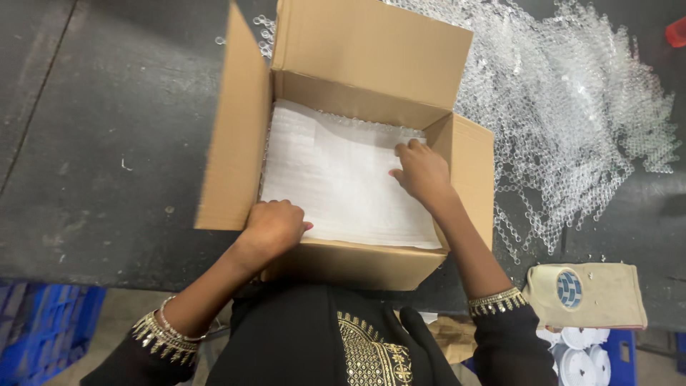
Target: The person places items into a cardboard box lined with bubble wrap, adds a layer of white foam, and packs additional items on top of the foam.
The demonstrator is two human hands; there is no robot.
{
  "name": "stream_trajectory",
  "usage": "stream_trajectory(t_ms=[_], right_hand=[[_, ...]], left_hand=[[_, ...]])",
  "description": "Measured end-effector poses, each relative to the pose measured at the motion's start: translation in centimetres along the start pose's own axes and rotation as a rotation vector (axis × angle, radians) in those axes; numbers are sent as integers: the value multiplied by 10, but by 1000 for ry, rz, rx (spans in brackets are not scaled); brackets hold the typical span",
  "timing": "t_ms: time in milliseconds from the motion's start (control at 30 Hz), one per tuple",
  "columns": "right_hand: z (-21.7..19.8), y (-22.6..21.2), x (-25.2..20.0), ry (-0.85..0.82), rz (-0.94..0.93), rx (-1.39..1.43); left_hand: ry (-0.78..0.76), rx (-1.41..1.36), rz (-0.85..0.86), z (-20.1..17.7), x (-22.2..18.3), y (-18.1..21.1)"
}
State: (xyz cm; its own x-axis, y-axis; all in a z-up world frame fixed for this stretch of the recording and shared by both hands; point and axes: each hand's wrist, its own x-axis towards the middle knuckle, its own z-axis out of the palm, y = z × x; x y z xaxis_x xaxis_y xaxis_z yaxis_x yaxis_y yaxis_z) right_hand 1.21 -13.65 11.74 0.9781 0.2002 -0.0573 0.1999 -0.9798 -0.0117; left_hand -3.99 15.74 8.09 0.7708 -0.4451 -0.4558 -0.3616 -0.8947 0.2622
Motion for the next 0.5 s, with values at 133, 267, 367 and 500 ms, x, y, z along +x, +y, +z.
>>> stream_trajectory(t_ms=[133,267,367,500], right_hand=[[1,-5,5,-166,308,-32],[-1,0,-4,-105,275,65],[4,3,-2,-9,91,237],[15,11,25,92,-283,378]], left_hand=[[-8,-17,-29,2,5,3],[154,-53,-7,11,12,5],[186,-89,-21,15,22,8],[49,-136,-75,20,36,11]])
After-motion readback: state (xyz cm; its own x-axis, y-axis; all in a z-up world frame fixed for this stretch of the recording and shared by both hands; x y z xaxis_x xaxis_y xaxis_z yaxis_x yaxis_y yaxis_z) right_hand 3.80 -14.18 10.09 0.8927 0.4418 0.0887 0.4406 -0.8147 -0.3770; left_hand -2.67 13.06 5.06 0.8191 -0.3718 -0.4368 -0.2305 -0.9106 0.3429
